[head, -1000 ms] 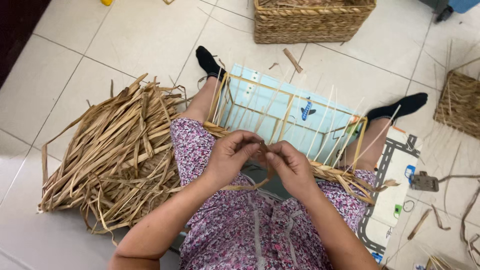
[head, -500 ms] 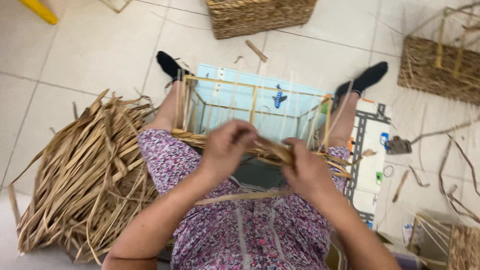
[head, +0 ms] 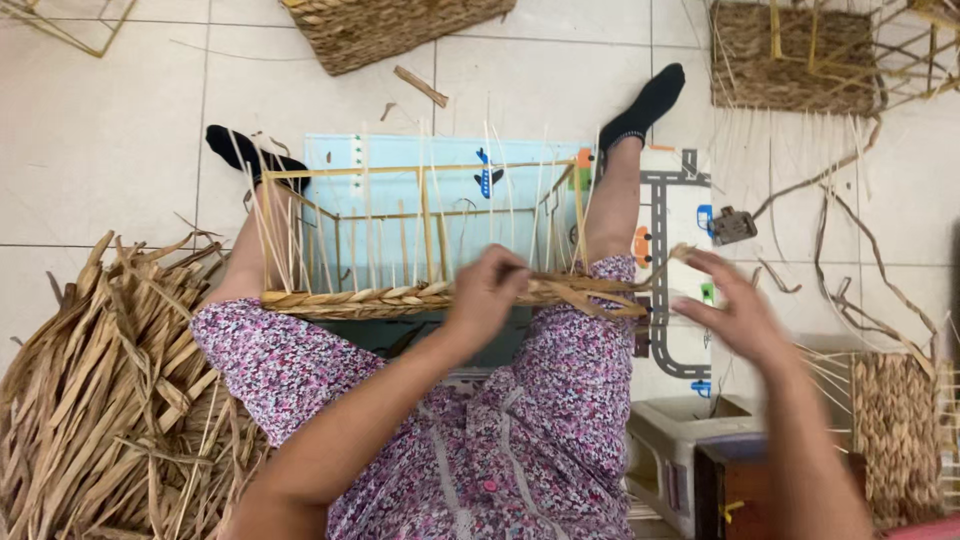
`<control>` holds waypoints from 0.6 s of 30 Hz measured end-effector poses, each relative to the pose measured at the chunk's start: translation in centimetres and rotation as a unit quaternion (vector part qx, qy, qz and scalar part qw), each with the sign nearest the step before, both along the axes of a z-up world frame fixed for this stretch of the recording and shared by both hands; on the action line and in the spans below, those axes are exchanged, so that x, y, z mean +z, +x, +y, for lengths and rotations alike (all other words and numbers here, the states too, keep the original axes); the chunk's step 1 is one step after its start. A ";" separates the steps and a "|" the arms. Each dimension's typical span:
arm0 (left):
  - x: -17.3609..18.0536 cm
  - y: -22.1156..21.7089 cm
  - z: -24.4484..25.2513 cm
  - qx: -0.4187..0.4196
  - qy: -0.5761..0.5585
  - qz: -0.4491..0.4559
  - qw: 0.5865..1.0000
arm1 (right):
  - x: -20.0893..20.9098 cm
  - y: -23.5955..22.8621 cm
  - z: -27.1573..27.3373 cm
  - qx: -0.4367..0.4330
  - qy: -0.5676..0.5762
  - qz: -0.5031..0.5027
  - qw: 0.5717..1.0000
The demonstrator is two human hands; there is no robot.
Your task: The person weaves a rectangular basket frame using dried plant fibers, threading long strips through a bamboo skeleton and securing them with a tool.
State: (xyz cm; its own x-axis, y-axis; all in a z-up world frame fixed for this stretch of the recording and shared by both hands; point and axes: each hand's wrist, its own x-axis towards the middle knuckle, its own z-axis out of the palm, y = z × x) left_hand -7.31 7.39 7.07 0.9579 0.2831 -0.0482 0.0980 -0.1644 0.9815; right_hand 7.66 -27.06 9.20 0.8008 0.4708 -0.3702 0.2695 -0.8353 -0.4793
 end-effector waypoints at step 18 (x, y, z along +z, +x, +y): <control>-5.5 3.9 -6.1 -0.077 0.339 -0.005 0.938 | -3.6 -0.4 8.5 0.120 0.200 0.011 0.972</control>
